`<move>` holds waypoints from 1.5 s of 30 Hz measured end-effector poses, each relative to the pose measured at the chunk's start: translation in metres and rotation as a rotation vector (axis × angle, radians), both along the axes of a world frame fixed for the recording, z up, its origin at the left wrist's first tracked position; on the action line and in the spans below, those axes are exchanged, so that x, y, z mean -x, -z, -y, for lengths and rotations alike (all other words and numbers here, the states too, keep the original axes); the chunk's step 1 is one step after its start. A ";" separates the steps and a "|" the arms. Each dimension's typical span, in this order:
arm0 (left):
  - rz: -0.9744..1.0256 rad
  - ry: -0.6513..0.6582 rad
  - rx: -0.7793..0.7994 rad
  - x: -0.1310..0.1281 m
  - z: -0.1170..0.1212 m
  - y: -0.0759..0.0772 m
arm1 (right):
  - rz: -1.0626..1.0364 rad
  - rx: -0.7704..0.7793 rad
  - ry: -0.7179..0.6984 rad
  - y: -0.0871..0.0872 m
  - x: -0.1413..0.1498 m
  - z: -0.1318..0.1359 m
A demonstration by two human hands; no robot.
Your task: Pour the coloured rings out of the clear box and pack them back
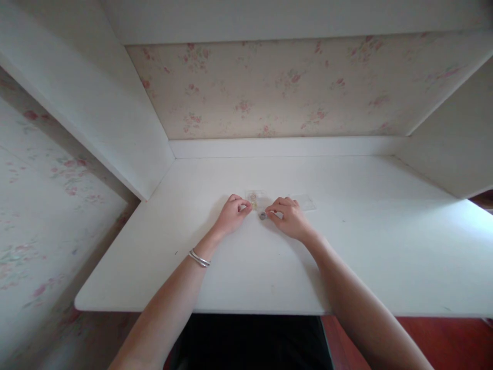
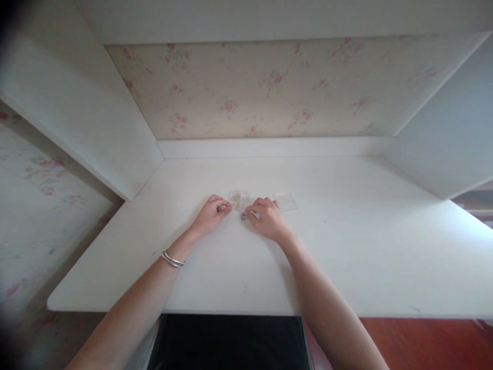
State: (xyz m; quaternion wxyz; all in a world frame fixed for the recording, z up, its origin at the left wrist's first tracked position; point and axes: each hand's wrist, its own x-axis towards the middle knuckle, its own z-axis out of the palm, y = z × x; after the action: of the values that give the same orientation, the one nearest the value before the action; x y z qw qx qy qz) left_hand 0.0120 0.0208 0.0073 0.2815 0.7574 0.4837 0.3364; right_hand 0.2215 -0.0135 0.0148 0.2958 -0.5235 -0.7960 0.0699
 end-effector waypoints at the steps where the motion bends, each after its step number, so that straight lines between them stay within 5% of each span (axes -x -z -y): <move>1: -0.003 -0.014 -0.015 -0.003 -0.004 0.000 | 0.026 0.003 -0.008 -0.001 0.000 0.001; 8: -0.064 -0.025 -0.075 -0.017 -0.018 0.004 | 0.136 0.017 -0.051 -0.006 0.002 0.006; 22: -0.046 -0.028 -0.114 -0.007 0.015 -0.002 | 0.214 -0.001 -0.065 -0.002 0.006 0.007; 45: -0.050 0.016 -0.079 -0.013 0.020 -0.003 | 0.209 -0.011 -0.060 0.004 0.006 0.005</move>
State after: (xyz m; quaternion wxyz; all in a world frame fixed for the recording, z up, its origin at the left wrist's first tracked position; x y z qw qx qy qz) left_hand 0.0248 0.0008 0.0102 0.2421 0.7797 0.4710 0.3341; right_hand 0.2156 -0.0181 0.0108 0.2119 -0.5022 -0.8381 0.0195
